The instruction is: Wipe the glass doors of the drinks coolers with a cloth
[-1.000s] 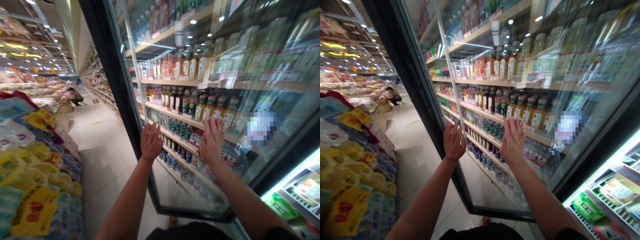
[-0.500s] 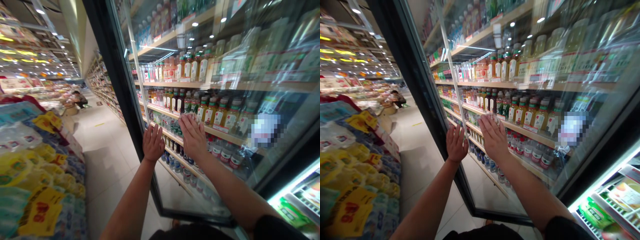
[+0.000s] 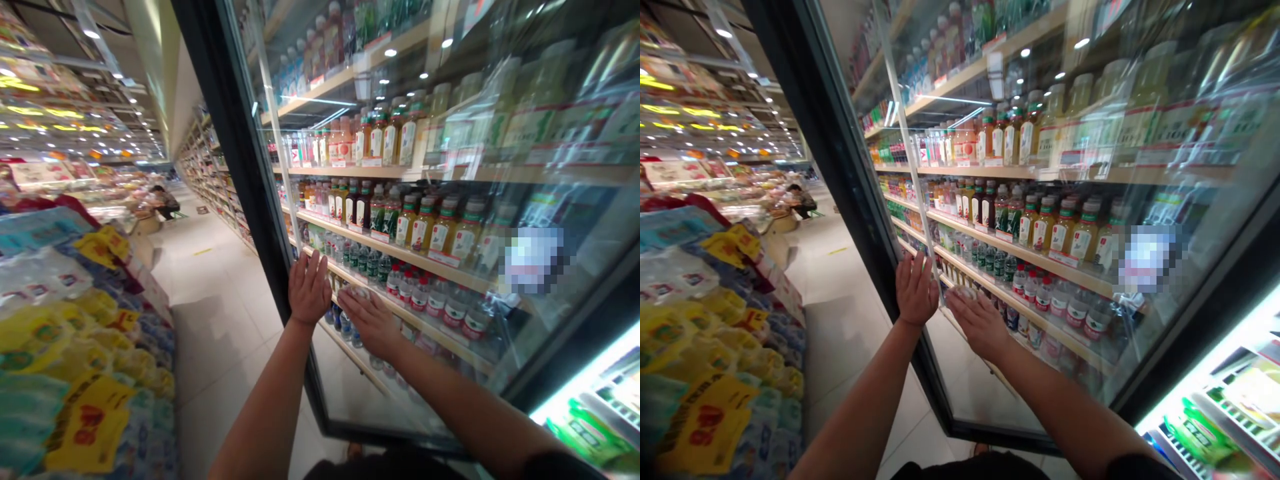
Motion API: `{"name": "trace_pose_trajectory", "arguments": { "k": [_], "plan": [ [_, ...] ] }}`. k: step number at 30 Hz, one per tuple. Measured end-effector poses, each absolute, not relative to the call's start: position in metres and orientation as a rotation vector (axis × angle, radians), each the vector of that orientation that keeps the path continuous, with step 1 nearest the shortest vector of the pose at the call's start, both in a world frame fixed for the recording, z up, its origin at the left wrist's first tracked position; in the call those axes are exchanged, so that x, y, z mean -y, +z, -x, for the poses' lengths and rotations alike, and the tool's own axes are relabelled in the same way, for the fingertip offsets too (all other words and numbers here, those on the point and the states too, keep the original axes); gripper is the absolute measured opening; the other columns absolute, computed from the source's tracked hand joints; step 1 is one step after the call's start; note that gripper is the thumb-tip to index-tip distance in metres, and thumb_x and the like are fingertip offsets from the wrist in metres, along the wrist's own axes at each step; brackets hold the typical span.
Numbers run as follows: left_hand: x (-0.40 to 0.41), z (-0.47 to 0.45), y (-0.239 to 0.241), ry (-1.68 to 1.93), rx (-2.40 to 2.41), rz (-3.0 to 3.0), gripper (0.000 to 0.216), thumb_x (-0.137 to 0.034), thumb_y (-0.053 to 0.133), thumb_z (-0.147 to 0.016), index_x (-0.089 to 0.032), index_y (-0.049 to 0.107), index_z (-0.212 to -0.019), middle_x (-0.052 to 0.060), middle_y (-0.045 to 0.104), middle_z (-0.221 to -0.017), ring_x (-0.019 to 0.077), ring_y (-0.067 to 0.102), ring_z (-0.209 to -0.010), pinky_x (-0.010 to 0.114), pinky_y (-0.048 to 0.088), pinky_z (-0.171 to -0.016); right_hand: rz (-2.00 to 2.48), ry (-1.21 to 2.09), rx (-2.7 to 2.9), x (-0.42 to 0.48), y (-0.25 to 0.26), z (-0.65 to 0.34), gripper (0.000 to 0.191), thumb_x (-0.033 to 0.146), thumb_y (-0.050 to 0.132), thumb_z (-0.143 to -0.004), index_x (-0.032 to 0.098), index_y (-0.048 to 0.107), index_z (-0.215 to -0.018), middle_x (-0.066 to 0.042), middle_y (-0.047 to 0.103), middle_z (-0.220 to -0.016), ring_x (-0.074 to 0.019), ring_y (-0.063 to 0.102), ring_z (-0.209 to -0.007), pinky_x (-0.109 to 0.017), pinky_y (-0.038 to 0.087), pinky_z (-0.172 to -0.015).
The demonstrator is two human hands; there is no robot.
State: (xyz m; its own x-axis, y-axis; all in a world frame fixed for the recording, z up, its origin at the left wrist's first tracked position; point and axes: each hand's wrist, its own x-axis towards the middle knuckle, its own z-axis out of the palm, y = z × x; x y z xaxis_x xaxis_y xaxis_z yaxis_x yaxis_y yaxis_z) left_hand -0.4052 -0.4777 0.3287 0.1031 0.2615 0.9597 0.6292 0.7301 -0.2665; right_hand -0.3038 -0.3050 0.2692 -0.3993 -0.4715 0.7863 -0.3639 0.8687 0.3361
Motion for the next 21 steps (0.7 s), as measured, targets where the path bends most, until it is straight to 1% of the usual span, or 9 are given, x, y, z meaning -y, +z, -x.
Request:
{"name": "trace_pose_trajectory", "arguments": {
  "k": [2, 5, 7, 10, 13, 15, 18, 21],
  "plan": [
    [0.478, 0.406, 0.329, -0.331, 1.477, 0.773, 0.055, -0.021, 0.045, -0.095, -0.016, 0.043, -0.149, 0.014, 0.05, -0.15, 0.0252, 0.026, -0.151, 0.044, 0.028, -0.123, -0.666, -0.155, 2.048, 0.306, 0.262, 0.303, 0.053, 0.01, 0.041, -0.095, 0.018, 0.05, -0.147, -0.005, 0.051, -0.152, -0.0156, 0.042, -0.144, -0.037, 0.025, -0.124],
    [0.478, 0.405, 0.329, -0.33, 1.485, 0.78, 0.057, -0.02, 0.046, -0.094, -0.016, 0.041, -0.151, 0.014, 0.05, -0.15, 0.0252, 0.025, -0.152, 0.044, 0.027, -0.123, -0.833, -0.189, 2.059, 0.306, 0.249, 0.303, 0.048, 0.013, 0.042, -0.097, 0.015, 0.053, -0.143, -0.006, 0.055, -0.149, -0.0143, 0.046, -0.141, -0.034, 0.036, -0.119],
    [0.478, 0.405, 0.329, -0.329, 1.488, 0.782, 0.059, -0.02, 0.047, -0.094, -0.015, 0.039, -0.152, 0.014, 0.05, -0.149, 0.0249, 0.025, -0.152, 0.043, 0.027, -0.123, -0.901, -0.195, 2.066, 0.304, 0.245, 0.303, 0.046, 0.014, 0.043, -0.097, 0.014, 0.054, -0.142, -0.006, 0.056, -0.148, -0.0137, 0.047, -0.14, -0.033, 0.039, -0.117],
    [0.479, 0.406, 0.329, -0.316, 1.483, 0.768, 0.058, -0.021, 0.046, -0.095, -0.016, 0.039, -0.152, 0.014, 0.05, -0.149, 0.0255, 0.027, -0.151, 0.044, 0.027, -0.123, -0.842, -0.181, 2.072, 0.299, 0.254, 0.302, 0.047, 0.012, 0.042, -0.097, 0.016, 0.054, -0.143, -0.005, 0.054, -0.149, -0.014, 0.045, -0.142, -0.034, 0.037, -0.119],
    [0.48, 0.408, 0.328, -0.295, 1.483, 0.76, 0.057, -0.022, 0.045, -0.095, -0.016, 0.04, -0.152, 0.014, 0.049, -0.15, 0.0264, 0.028, -0.151, 0.045, 0.03, -0.122, -0.74, -0.151, 2.085, 0.292, 0.268, 0.296, 0.054, 0.007, 0.041, -0.094, 0.016, 0.049, -0.147, -0.007, 0.054, -0.149, -0.0152, 0.043, -0.144, -0.036, 0.033, -0.122],
    [0.48, 0.409, 0.327, -0.294, 1.486, 0.768, 0.059, -0.022, 0.046, -0.094, -0.016, 0.039, -0.152, 0.014, 0.048, -0.151, 0.0267, 0.027, -0.151, 0.045, 0.031, -0.121, -0.712, -0.143, 2.087, 0.287, 0.271, 0.292, 0.057, 0.006, 0.041, -0.092, 0.015, 0.047, -0.148, -0.008, 0.055, -0.148, -0.0158, 0.043, -0.144, -0.038, 0.032, -0.122],
    [0.48, 0.41, 0.326, -0.302, 1.491, 0.775, 0.06, -0.021, 0.046, -0.094, -0.017, 0.037, -0.153, 0.014, 0.047, -0.152, 0.0267, 0.027, -0.151, 0.045, 0.032, -0.121, -0.708, -0.171, 2.073, 0.277, 0.269, 0.285, 0.056, 0.007, 0.042, -0.093, 0.017, 0.048, -0.147, -0.007, 0.058, -0.145, -0.0147, 0.046, -0.142, -0.036, 0.032, -0.121],
    [0.48, 0.411, 0.326, -0.308, 1.486, 0.773, 0.061, -0.021, 0.046, -0.094, -0.018, 0.036, -0.154, 0.013, 0.047, -0.152, 0.0267, 0.029, -0.151, 0.045, 0.032, -0.121, -0.62, -0.187, 2.036, 0.266, 0.275, 0.283, 0.058, 0.005, 0.041, -0.093, 0.02, 0.046, -0.149, -0.006, 0.06, -0.143, -0.0136, 0.047, -0.141, -0.035, 0.026, -0.124]
  ]
}}
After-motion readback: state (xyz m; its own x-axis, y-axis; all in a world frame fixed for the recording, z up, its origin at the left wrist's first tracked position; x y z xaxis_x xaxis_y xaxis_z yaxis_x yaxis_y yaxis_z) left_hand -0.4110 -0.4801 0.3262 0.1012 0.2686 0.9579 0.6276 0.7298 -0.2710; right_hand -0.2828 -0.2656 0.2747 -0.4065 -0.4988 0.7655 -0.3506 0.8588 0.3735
